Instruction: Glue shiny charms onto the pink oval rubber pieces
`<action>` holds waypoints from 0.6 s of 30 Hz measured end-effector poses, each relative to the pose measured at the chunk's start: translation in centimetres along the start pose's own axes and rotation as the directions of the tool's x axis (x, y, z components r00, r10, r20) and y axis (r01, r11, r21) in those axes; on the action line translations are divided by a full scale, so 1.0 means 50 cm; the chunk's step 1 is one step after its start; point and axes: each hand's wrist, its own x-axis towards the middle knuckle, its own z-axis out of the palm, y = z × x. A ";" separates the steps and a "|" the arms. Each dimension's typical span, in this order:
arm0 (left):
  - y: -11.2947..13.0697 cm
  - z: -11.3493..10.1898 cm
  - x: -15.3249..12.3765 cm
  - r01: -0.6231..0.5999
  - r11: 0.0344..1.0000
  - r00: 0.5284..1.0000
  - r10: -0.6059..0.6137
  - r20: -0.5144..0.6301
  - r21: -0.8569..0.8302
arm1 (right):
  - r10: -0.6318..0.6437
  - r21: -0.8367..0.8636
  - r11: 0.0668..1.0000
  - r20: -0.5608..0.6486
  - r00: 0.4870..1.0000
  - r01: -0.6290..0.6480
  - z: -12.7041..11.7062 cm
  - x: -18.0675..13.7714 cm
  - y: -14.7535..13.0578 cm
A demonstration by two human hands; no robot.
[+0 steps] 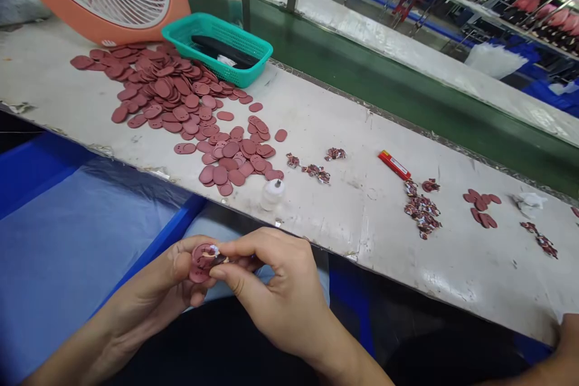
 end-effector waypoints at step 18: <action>0.006 0.005 0.002 0.040 0.999 0.997 -0.041 -0.061 -0.012 | -0.145 -0.153 0.974 0.150 0.978 0.168 -0.013 0.005 -0.014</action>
